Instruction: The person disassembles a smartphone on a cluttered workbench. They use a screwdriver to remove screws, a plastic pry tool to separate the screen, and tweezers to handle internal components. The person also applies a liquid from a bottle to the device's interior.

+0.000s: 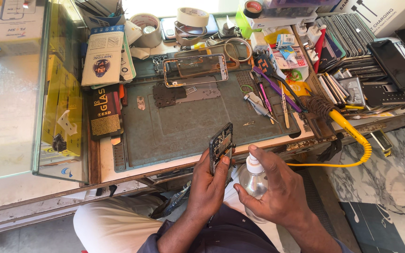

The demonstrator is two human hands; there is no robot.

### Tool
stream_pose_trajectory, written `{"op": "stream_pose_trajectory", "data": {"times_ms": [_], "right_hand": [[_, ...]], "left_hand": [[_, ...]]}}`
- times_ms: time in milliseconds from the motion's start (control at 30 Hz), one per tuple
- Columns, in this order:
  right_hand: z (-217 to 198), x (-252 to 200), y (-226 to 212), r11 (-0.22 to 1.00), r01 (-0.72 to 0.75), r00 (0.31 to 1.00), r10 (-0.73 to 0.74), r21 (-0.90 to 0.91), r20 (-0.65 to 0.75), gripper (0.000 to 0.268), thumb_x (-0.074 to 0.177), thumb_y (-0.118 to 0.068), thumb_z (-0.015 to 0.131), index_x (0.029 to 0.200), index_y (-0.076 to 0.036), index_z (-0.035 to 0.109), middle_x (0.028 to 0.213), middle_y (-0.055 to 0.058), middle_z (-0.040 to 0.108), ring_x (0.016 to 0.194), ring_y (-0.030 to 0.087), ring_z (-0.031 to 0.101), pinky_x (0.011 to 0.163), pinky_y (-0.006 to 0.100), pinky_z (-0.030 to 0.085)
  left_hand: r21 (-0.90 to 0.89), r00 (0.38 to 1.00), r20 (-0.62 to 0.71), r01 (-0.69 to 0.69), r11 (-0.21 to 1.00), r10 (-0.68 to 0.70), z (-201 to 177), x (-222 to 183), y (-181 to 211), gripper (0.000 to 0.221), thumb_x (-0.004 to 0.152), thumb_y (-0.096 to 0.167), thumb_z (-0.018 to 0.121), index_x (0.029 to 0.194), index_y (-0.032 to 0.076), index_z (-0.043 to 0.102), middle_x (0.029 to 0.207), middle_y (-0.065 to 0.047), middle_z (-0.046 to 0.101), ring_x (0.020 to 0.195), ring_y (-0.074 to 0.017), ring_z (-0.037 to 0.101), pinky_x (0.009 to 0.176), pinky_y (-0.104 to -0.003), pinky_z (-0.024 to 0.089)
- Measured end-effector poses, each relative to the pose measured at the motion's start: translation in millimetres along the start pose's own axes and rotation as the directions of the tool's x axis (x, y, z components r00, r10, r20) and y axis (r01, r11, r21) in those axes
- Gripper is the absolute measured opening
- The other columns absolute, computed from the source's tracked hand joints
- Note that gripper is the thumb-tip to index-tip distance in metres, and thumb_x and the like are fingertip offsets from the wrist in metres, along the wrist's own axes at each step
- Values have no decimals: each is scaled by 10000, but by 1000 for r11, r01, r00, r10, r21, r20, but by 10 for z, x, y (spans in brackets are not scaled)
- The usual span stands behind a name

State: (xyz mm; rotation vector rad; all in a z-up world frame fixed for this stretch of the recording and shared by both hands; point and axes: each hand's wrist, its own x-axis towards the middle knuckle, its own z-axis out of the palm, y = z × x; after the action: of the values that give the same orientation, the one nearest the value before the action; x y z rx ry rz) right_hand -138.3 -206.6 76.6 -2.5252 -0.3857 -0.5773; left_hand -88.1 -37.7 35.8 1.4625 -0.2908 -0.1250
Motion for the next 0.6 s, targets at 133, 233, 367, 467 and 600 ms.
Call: {"op": "stream_pose_trajectory", "data": {"times_ms": [133, 233, 367, 467, 600], "right_hand": [[7, -3, 1, 1000, 2, 1000, -2, -3, 4, 904, 727, -306, 880, 1461, -117, 388, 1161, 174, 672, 963, 324, 724, 785, 414, 593], [-10, 7, -6, 1000, -3, 1000, 3, 2, -5, 911, 713, -303, 876, 1458, -107, 389, 1183, 190, 671, 975, 339, 724, 801, 418, 592], [-41, 35, 1, 997, -74, 997, 74, -21, 22, 969, 673, -301, 883, 1470, -75, 382, 1175, 207, 671, 955, 366, 721, 773, 432, 585], [-32, 18, 26, 997, -65, 996, 68, -48, 55, 962, 668, -324, 900, 1466, -107, 407, 1148, 191, 681, 939, 353, 729, 750, 425, 596], [-3, -7, 49, 999, -36, 999, 37, -35, 16, 912, 714, -322, 880, 1468, -139, 401, 1180, 175, 686, 982, 341, 733, 800, 429, 601]], "left_hand": [[-2, 1000, 3, -12, 1000, 12, -8, -16, 1, 310, 1073, 226, 501, 1166, -23, 661, 996, -92, 647, 905, -150, 627, 791, -311, 520], [-34, 1000, 6, 0, 999, 1, -9, -17, -18, 308, 1075, 227, 499, 1166, -26, 651, 987, -89, 662, 918, -146, 639, 808, -309, 524], [-24, 1000, -7, -3, 1000, 3, -17, -20, -46, 304, 1077, 217, 493, 1163, -25, 656, 993, -90, 671, 939, -146, 645, 835, -309, 525], [-47, 1000, -2, 6, 999, -6, -9, -19, -55, 296, 1081, 207, 489, 1163, -27, 650, 1003, -96, 664, 948, -150, 641, 846, -313, 526], [-45, 1000, 3, 9, 999, -9, -10, -24, -51, 309, 1075, 204, 488, 1203, -24, 653, 1021, -90, 670, 957, -147, 657, 849, -313, 532]]}}
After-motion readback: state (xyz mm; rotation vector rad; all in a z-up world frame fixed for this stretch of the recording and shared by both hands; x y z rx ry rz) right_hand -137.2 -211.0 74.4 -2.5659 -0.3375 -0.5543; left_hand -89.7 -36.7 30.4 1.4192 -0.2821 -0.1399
